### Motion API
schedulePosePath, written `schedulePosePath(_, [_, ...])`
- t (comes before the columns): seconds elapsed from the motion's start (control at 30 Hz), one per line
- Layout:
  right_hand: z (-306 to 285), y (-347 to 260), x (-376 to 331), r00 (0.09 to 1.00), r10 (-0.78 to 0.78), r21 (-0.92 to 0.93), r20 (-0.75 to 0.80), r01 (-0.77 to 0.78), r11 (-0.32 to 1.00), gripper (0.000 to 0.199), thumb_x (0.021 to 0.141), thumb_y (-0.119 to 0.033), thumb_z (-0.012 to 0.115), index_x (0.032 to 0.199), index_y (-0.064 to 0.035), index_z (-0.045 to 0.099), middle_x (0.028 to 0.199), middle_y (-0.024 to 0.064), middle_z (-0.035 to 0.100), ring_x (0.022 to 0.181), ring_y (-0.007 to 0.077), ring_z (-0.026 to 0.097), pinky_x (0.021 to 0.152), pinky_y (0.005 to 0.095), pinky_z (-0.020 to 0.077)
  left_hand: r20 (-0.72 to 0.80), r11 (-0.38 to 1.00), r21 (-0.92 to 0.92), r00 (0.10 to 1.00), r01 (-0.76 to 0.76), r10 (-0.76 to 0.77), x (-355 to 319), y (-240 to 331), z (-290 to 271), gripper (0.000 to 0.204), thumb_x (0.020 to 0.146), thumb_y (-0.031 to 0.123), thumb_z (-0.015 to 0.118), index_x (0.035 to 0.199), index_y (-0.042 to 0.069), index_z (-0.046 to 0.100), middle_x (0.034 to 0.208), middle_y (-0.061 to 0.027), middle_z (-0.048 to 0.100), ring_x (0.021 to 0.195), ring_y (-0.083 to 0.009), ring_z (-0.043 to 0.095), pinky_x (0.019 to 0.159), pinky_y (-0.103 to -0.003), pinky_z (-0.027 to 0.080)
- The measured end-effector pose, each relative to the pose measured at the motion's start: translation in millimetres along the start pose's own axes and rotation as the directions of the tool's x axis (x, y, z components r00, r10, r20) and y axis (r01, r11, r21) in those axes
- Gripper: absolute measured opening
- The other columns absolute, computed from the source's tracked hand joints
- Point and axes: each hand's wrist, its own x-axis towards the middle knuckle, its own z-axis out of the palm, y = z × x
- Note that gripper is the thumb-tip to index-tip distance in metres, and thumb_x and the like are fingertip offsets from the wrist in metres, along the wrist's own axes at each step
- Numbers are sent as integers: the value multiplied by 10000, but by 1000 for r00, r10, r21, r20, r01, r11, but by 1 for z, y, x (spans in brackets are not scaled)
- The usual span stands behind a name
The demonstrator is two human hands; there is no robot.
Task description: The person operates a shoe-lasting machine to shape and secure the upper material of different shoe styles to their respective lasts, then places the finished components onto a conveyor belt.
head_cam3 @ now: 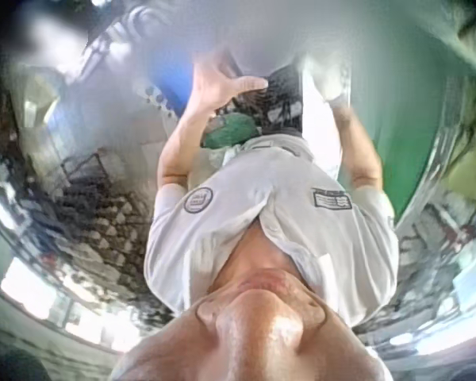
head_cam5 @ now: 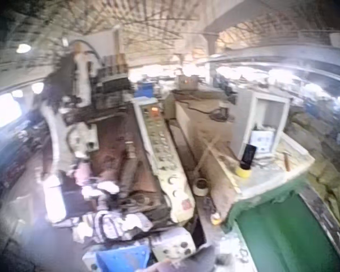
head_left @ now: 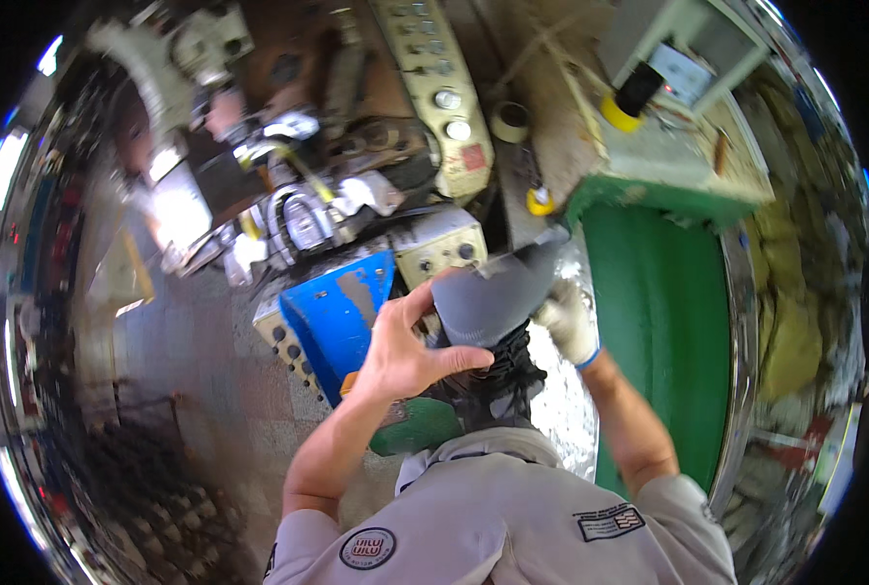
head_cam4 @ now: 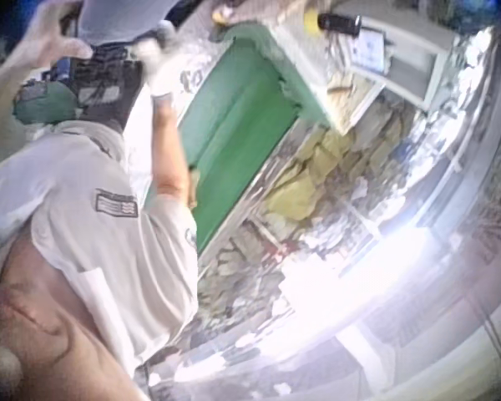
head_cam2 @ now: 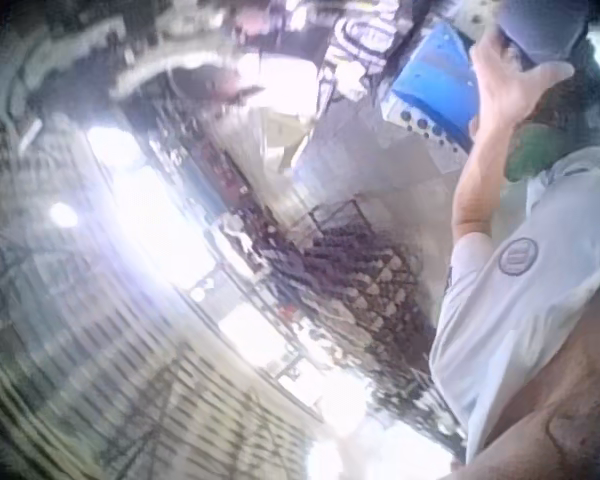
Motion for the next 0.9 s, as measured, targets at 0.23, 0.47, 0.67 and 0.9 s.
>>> schedulePosePath(0.23, [124, -9, 24, 904, 345, 803, 252, -394, 448, 479, 1038, -330, 540, 1352, 30, 544, 1190, 103, 673, 1029, 176, 669, 921, 317, 542, -367, 862, -485, 860, 148, -354, -49, -65, -36, 598, 763, 149, 888, 1257, -76, 636, 1113, -98, 716, 968, -155, 665, 901, -294, 522])
schedulePosePath(0.47, [171, 25, 63, 890, 439, 721, 126, -386, 576, 339, 1030, -214, 578, 1251, 41, 615, 1094, 41, 684, 950, 109, 641, 846, 268, 525, -456, 840, -534, 805, 94, -380, -53, -109, -131, 411, 986, 262, 650, 1251, -52, 625, 1049, -104, 729, 883, -154, 709, 767, -309, 591])
schedulePosePath(0.67, [197, -20, 93, 859, 499, 679, 110, -432, 594, 470, 985, -184, 649, 1376, 51, 540, 1207, 62, 645, 1049, 117, 602, 925, 263, 487, -512, 856, -501, 754, 127, -411, -41, -131, -172, 184, 882, 106, 737, 998, -34, 714, 843, -39, 703, 686, -91, 656, 646, -240, 584])
schedulePosePath(0.9, [221, -16, 118, 931, 366, 649, -6, -275, 709, 552, 984, -199, 656, 1438, 71, 495, 1270, 86, 620, 1100, 130, 570, 987, 270, 449, -707, 912, -405, 613, 57, -352, -26, -136, -186, 245, 872, 95, 774, 1075, -35, 726, 869, -61, 709, 720, -119, 666, 637, -238, 575])
